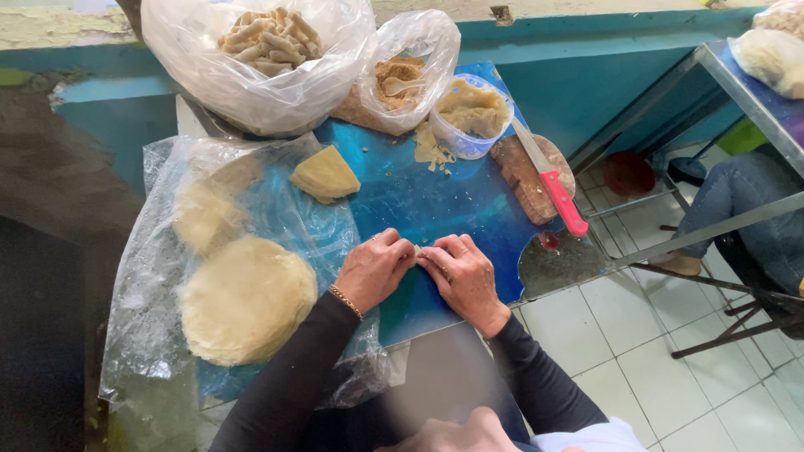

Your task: The person takes triangular dough wrappers one at a time, spoons filling from a plastic container onto each wrapper by hand, folds the wrapper over the filling, presses the edges closed, and sets the finished pastry on a stack of completed ones on the table.

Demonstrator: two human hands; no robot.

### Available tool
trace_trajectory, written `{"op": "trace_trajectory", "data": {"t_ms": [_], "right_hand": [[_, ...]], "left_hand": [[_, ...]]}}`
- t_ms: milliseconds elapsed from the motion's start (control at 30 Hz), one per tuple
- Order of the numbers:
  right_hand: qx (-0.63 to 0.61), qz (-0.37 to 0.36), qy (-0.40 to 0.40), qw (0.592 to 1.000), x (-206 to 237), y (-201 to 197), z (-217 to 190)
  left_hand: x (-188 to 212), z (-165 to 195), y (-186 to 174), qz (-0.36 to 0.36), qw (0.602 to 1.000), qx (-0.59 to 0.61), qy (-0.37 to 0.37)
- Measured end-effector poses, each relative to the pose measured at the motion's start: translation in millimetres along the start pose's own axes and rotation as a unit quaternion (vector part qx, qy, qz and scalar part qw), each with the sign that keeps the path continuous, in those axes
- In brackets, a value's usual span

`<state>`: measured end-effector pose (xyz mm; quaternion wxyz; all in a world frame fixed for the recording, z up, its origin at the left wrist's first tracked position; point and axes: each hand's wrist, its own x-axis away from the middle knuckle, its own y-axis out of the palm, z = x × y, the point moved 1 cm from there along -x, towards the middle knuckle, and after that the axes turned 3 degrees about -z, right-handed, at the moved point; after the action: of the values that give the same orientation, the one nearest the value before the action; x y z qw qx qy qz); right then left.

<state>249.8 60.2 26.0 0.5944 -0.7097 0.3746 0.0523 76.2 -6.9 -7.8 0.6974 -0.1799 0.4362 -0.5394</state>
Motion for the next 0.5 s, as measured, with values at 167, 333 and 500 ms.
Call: {"op": "trace_trajectory", "data": {"t_ms": [167,333,500], "right_hand": [[-0.035,0.009,-0.001,0.999,-0.1,-1.5,-0.2],[-0.034,-0.009,0.009,0.999,-1.6,-0.3,4.7],[0.013,0.002,-0.005,1.000,-3.0,1.7,5.4]], "left_hand": [[0.7,-2.0,2.4,0.011,1.000,-0.008,0.004],[1.8,0.6,-0.4,0.024,0.999,0.015,0.021],[-0.2,-1.3,3.0,0.019,1.000,-0.016,0.006]]}}
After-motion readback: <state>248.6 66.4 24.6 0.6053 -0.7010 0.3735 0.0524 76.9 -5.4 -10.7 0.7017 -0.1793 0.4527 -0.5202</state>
